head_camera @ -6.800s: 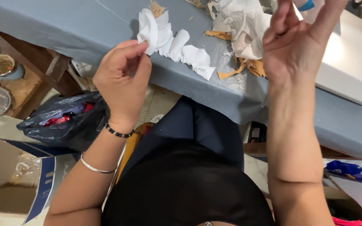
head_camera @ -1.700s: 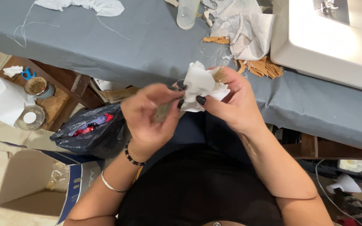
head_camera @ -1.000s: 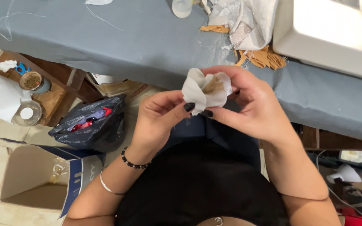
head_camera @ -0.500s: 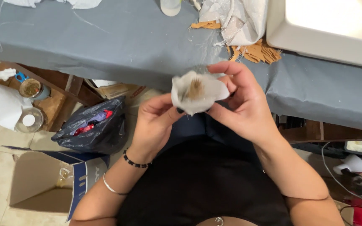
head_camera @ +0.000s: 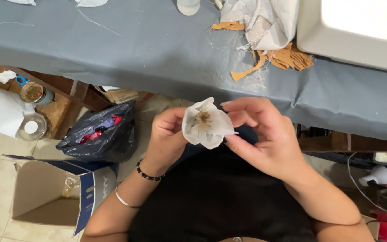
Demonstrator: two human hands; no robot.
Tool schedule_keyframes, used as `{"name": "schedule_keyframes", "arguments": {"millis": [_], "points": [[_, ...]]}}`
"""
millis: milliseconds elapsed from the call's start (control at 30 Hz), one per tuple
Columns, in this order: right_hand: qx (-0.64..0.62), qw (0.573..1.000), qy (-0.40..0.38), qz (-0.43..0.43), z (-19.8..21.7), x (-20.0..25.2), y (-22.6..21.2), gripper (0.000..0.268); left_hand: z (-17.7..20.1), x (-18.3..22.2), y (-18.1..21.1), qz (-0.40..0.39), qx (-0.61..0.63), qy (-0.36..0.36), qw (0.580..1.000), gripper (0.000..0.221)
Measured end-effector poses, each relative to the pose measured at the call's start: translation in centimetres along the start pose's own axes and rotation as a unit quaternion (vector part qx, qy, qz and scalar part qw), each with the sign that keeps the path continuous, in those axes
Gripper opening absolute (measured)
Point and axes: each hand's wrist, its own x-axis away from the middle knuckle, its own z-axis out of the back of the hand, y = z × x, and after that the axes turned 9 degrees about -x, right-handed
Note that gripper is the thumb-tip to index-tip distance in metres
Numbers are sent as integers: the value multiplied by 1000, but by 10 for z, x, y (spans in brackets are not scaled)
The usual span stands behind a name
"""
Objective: A person is assembling a white fabric flower by folding petals around a center and using glue to secure them.
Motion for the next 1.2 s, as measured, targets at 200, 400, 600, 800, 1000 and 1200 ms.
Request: {"name": "schedule_keyframes", "arguments": {"millis": [200,400,600,800,1000,1200], "points": [[-205,976,37,-63,-7,-1,22,45,11,4,-17,15,-30,15,999,31],[-265,960,44,-72,-12,3,27,35,14,5,-27,34,83,67,994,20],[-202,968,46,-142,-17,5,35,35,6,6,-12,81,124,39,988,48],[-192,975,71,-89,-20,11,36,34,13,5,-15,60,38,10,997,33],[-219,971,76,-58,-20,27,50,29,20,7,-20,30,-36,-10,999,19],[-84,990,73,-91,-12,13,32,13,7,0,-2,-5,-69,-65,996,14]]}}
